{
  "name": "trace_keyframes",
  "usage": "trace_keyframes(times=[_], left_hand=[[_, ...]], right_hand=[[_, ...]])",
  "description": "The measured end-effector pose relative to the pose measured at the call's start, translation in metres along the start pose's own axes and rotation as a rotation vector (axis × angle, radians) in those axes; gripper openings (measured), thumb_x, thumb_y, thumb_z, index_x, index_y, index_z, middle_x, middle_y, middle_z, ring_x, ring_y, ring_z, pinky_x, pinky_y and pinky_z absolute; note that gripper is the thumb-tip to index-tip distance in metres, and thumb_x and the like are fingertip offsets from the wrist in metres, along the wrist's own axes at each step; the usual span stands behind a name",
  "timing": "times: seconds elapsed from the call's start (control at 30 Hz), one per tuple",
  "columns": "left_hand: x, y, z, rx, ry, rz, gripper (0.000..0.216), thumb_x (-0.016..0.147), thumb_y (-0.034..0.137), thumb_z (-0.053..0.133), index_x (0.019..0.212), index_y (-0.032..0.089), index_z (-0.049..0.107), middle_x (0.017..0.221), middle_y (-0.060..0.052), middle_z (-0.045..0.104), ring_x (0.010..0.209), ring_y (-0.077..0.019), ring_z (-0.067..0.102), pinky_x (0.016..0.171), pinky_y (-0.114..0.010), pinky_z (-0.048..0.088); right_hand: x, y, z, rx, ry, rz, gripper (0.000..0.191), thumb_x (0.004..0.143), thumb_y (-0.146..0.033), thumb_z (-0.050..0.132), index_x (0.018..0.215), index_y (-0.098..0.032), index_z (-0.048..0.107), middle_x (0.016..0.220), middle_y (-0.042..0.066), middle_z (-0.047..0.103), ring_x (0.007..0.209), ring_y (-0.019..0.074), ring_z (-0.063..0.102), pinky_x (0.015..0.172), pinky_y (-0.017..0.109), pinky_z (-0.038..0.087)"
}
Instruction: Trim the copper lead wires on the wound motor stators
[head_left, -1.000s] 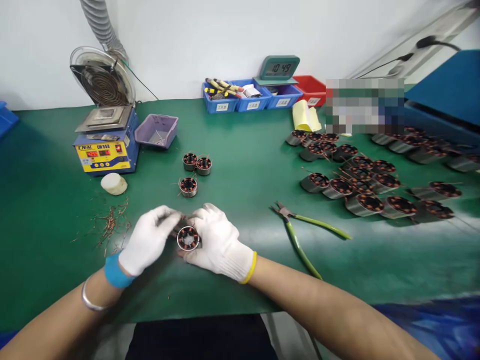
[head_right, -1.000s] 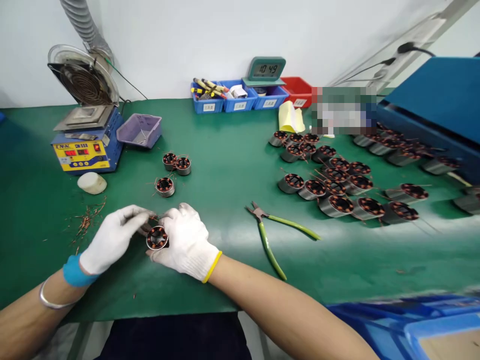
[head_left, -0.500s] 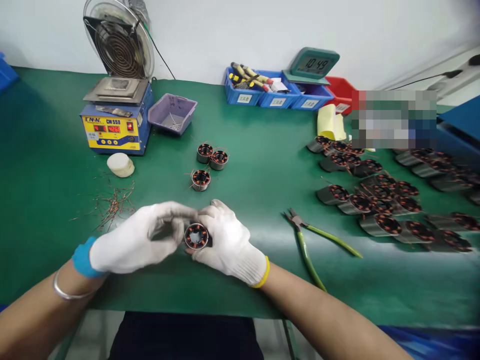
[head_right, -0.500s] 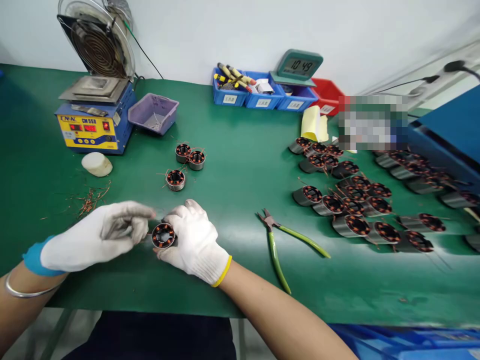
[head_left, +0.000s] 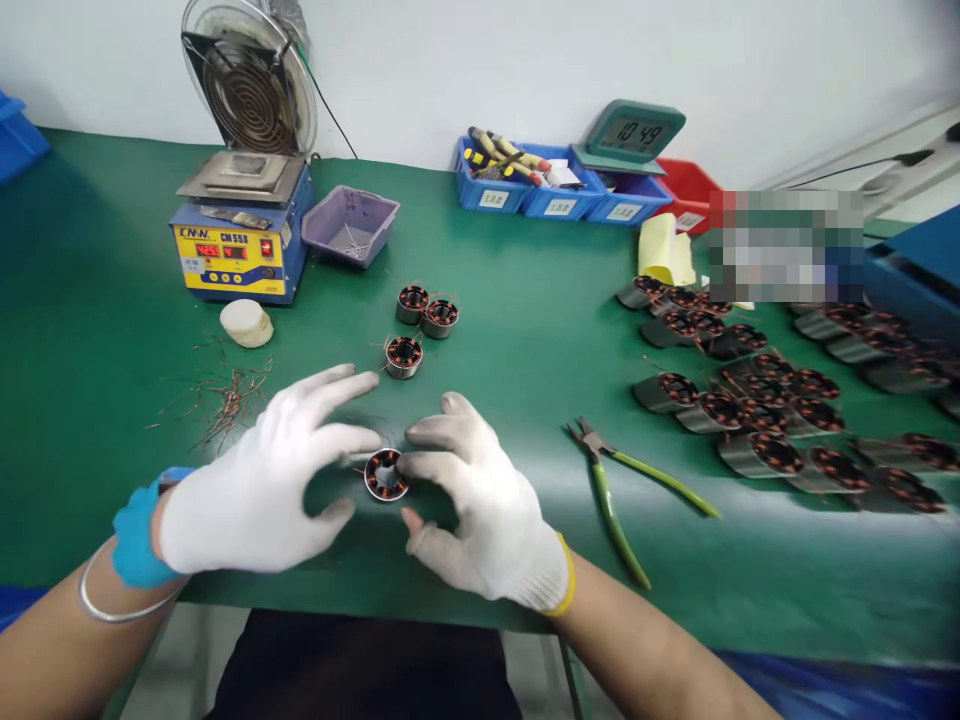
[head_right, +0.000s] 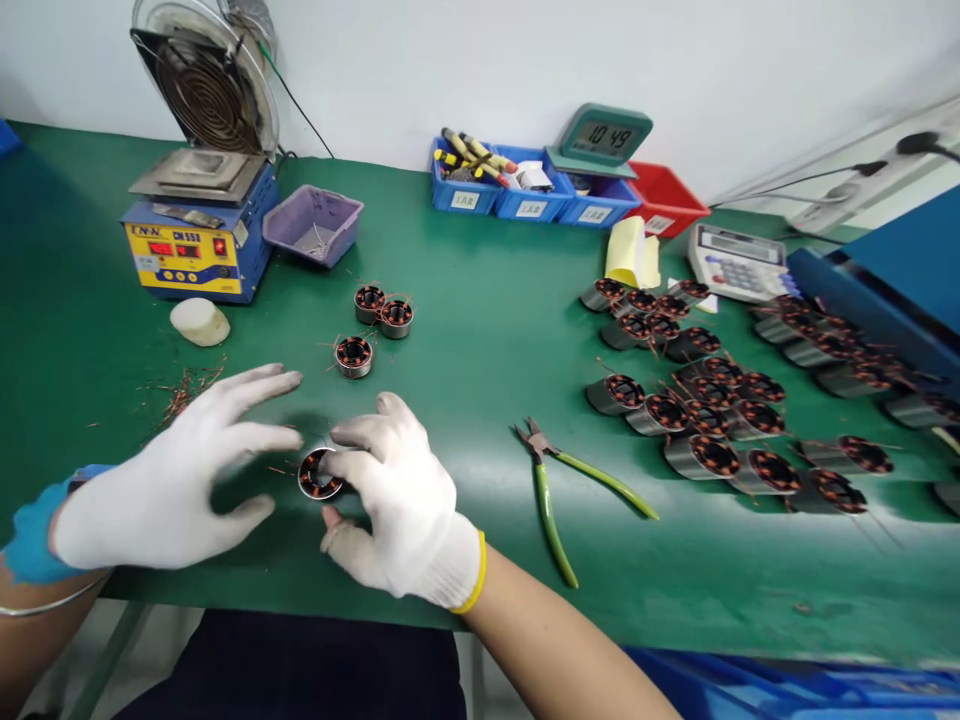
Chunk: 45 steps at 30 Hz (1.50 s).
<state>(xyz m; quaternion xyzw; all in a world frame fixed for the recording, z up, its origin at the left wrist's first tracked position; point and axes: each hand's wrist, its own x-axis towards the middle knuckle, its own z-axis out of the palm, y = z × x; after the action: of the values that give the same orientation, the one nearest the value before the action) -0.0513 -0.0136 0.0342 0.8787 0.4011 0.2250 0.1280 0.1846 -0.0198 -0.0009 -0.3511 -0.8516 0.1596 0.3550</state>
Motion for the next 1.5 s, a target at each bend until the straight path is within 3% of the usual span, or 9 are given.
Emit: trace_keyframes(times=[0.2,0.57,0.73,0.9,1.07,1.13,1.27,1.37,1.5], left_hand=[[0.0,0.003,0.006,-0.119,0.084,0.189,0.016,0.085,0.007,0.058,0.09,0.02,0.066,0.135,-0.01,0.054,0.133,-0.0276,0.044,0.106,-0.046,0.044],[-0.003,0.003,-0.001,-0.186,-0.009,0.127,0.021,0.089,0.008,0.05,0.092,0.021,0.065,0.137,-0.007,0.053,0.133,-0.0236,0.044,0.109,-0.041,0.042],[-0.003,0.003,0.0,-0.222,-0.039,0.093,0.019,0.09,0.01,0.05,0.091,0.021,0.065,0.14,-0.008,0.052,0.134,-0.0215,0.043,0.11,-0.041,0.04],[-0.005,0.003,-0.013,-0.277,-0.193,0.103,0.021,0.086,0.007,0.053,0.085,0.024,0.066,0.142,-0.001,0.052,0.139,-0.0203,0.039,0.112,-0.038,0.041],[-0.014,-0.006,-0.025,-0.186,-0.364,0.163,0.019,0.083,0.008,0.055,0.073,0.024,0.061,0.138,0.004,0.058,0.139,-0.0193,0.039,0.108,-0.034,0.044],[-0.014,-0.003,-0.021,-0.164,-0.276,0.105,0.016,0.08,0.015,0.061,0.067,0.022,0.056,0.129,0.002,0.064,0.135,-0.0215,0.044,0.107,-0.037,0.045],[-0.004,0.016,0.007,-0.093,0.216,-0.045,0.016,0.078,0.032,0.068,0.075,0.02,0.058,0.112,-0.008,0.069,0.119,-0.025,0.057,0.101,-0.04,0.047],[0.004,0.027,0.032,-0.023,0.161,-0.033,0.03,0.079,0.044,0.065,0.09,0.017,0.064,0.102,-0.009,0.07,0.102,-0.0273,0.063,0.097,-0.047,0.047],[0.003,0.025,0.052,0.139,0.104,-0.03,0.025,0.088,0.036,0.056,0.077,0.016,0.063,0.077,-0.006,0.066,0.078,-0.0239,0.063,0.088,-0.049,0.047]], right_hand=[[0.01,0.001,0.011,0.093,-0.095,-0.009,0.021,0.085,-0.016,0.054,0.102,-0.023,0.064,0.112,0.01,0.063,0.114,0.0261,0.056,0.108,0.053,0.038],[0.017,0.0,0.005,0.306,-0.36,0.029,0.016,0.079,-0.012,0.06,0.088,-0.022,0.068,0.116,0.008,0.061,0.117,0.0263,0.053,0.1,0.047,0.045],[0.019,-0.003,0.006,0.343,-0.36,0.023,0.012,0.08,-0.015,0.063,0.089,-0.021,0.067,0.116,0.01,0.06,0.116,0.0254,0.053,0.101,0.045,0.044],[0.015,-0.004,0.009,0.362,-0.336,0.072,0.008,0.08,-0.013,0.059,0.081,-0.021,0.061,0.103,0.008,0.062,0.104,0.0237,0.058,0.091,0.042,0.05],[0.009,0.003,0.006,0.451,-0.301,0.114,0.012,0.084,-0.01,0.053,0.086,-0.022,0.056,0.109,0.01,0.062,0.113,0.023,0.058,0.092,0.039,0.05],[0.008,0.004,0.006,0.451,-0.272,0.126,0.014,0.084,-0.009,0.054,0.089,-0.022,0.056,0.108,0.01,0.062,0.111,0.0223,0.059,0.091,0.038,0.05],[0.008,0.0,0.008,0.424,-0.243,0.155,0.01,0.084,-0.012,0.055,0.086,-0.022,0.056,0.109,0.009,0.061,0.107,0.0211,0.06,0.089,0.036,0.051],[0.008,-0.002,0.007,0.401,-0.231,0.204,0.01,0.085,-0.013,0.054,0.082,-0.022,0.054,0.11,0.009,0.06,0.107,0.0204,0.06,0.089,0.035,0.051],[-0.003,-0.002,0.001,0.263,-0.147,0.215,0.007,0.088,-0.015,0.051,0.087,-0.022,0.054,0.108,0.01,0.059,0.115,0.023,0.056,0.094,0.038,0.048]])
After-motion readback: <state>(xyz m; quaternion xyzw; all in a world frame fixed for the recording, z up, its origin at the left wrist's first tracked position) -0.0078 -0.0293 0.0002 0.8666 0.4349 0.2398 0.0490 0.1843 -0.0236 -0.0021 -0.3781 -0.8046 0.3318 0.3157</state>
